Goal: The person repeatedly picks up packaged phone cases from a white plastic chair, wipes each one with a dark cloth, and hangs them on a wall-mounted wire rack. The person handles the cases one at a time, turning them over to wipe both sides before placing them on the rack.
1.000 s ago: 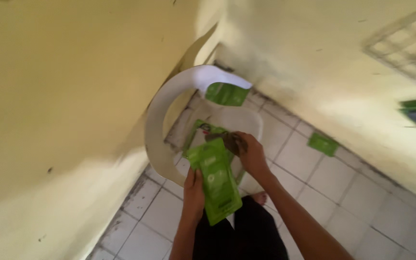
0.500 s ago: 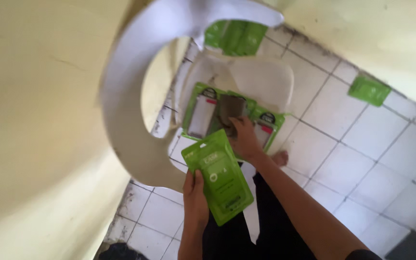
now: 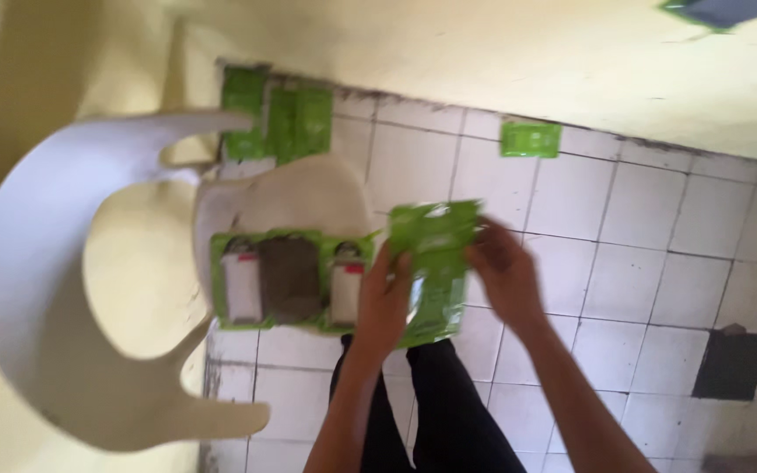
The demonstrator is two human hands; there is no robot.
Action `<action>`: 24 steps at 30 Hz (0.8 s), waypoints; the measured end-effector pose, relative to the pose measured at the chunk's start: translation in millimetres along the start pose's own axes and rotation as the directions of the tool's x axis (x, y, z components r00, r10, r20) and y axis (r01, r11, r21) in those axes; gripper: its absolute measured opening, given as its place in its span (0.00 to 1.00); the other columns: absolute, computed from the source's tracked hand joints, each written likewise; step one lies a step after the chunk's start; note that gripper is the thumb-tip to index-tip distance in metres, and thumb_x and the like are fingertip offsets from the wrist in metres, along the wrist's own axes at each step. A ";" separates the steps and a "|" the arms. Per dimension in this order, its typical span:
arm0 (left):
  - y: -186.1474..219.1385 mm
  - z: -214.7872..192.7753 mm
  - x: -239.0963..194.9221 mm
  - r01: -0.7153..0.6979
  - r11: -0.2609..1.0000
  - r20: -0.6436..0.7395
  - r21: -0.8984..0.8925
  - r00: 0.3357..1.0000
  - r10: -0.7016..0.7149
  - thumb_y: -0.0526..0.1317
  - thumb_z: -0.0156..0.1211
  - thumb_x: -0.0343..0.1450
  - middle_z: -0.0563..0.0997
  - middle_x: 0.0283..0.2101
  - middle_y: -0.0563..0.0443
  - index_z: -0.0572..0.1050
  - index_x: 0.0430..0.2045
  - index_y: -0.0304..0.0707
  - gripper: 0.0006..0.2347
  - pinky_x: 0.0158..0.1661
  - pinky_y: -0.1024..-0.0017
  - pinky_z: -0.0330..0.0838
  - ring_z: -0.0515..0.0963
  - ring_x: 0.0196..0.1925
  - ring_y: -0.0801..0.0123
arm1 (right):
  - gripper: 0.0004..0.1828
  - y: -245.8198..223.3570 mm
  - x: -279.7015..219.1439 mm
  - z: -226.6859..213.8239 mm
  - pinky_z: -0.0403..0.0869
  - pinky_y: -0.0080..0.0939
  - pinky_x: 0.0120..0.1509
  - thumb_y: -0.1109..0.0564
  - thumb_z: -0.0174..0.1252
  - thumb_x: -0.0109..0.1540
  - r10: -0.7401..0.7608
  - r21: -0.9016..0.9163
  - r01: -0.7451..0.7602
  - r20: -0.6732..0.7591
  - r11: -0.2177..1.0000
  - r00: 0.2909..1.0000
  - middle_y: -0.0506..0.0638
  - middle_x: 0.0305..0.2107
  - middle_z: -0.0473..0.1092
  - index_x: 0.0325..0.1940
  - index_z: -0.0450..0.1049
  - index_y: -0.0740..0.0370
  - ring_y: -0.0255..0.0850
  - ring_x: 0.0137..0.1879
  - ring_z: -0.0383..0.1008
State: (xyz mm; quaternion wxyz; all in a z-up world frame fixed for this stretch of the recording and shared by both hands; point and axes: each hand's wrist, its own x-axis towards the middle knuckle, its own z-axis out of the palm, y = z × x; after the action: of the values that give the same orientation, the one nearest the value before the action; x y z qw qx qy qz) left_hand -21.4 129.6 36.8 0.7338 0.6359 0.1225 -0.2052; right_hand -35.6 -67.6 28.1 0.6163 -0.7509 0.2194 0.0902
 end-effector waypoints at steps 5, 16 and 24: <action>75.0 136.0 59.1 -0.209 0.939 0.180 0.273 0.970 0.164 0.33 0.53 0.74 0.80 0.50 0.38 0.50 0.71 0.44 0.30 0.46 0.60 0.78 0.84 0.48 0.53 | 0.11 -50.3 15.7 -132.5 0.79 0.36 0.48 0.66 0.63 0.65 -0.211 -0.186 0.146 -0.402 0.972 0.891 0.50 0.38 0.76 0.52 0.73 0.67 0.33 0.42 0.77; 128.5 329.7 193.5 -0.705 0.558 0.344 0.439 0.705 0.620 0.37 0.51 0.81 0.76 0.53 0.43 0.67 0.54 0.46 0.08 0.39 0.63 0.85 0.86 0.43 0.56 | 0.03 -133.3 120.0 -295.9 0.81 0.37 0.40 0.71 0.58 0.75 -0.584 -0.235 0.541 -0.450 0.808 0.676 0.55 0.44 0.78 0.52 0.73 0.69 0.39 0.43 0.81; 114.0 336.1 230.3 -0.730 0.487 0.254 0.480 0.646 0.719 0.38 0.54 0.78 0.80 0.45 0.39 0.70 0.47 0.38 0.06 0.37 0.53 0.79 0.83 0.40 0.44 | 0.01 -144.0 167.4 -301.8 0.84 0.35 0.40 0.68 0.59 0.71 -0.538 -0.172 0.519 -0.429 0.837 0.726 0.50 0.36 0.77 0.47 0.73 0.71 0.36 0.38 0.81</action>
State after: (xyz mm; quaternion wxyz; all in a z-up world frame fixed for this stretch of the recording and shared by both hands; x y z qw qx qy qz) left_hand 207.4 -222.3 90.1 0.5402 0.8053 -0.2267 0.0908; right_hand 135.7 -374.7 155.4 0.5310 -0.7934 0.1345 -0.2653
